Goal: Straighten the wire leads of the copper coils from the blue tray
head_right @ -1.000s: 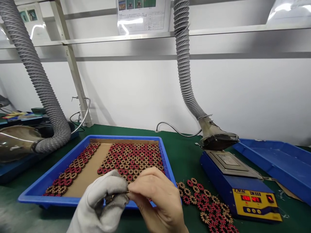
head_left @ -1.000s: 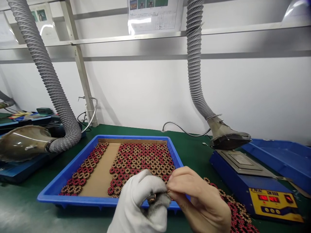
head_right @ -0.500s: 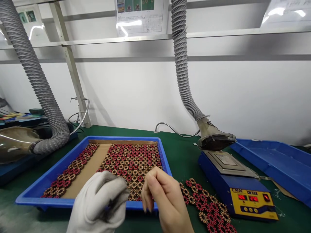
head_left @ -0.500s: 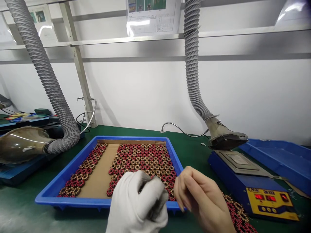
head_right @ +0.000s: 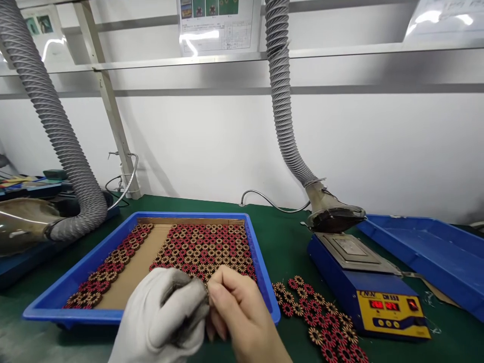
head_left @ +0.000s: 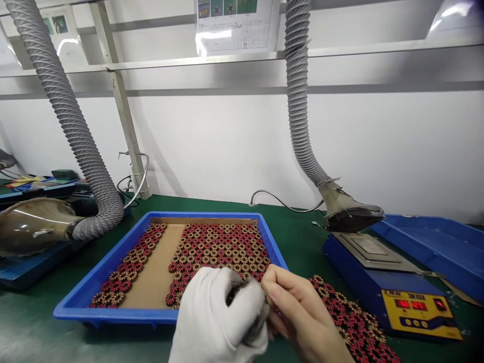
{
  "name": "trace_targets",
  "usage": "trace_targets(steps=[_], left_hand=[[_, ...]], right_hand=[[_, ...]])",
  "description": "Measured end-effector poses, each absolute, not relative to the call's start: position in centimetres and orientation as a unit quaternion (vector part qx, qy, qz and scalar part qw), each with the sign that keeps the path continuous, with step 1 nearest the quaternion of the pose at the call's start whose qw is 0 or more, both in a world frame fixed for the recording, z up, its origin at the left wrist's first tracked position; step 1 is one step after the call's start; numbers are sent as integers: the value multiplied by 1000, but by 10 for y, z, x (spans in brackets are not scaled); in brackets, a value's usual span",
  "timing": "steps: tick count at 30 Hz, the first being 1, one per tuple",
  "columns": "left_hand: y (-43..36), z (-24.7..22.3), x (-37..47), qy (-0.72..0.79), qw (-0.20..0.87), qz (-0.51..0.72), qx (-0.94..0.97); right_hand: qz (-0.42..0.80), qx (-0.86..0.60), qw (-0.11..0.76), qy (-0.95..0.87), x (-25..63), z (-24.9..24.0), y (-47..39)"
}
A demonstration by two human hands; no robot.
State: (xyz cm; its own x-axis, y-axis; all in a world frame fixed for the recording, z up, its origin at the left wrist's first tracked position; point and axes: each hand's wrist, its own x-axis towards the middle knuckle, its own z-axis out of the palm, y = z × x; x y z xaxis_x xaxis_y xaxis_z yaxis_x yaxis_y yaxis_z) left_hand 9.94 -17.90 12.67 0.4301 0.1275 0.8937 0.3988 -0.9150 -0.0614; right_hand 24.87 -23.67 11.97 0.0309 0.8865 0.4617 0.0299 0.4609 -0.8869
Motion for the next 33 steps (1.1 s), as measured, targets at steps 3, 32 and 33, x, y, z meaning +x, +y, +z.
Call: trace_targets(steps=[3, 32, 33], left_hand=[[-182, 126, 101, -167, 41, -532, -829], [-188, 117, 105, -232, -216, -542, -778], [-189, 117, 106, -233, -213, -544, -777]], right_hand=[[450, -285, 642, -552, 253, 118, -236], [45, -283, 620, -730, 258, 126, -232], [4, -286, 608, -741, 258, 127, -234]])
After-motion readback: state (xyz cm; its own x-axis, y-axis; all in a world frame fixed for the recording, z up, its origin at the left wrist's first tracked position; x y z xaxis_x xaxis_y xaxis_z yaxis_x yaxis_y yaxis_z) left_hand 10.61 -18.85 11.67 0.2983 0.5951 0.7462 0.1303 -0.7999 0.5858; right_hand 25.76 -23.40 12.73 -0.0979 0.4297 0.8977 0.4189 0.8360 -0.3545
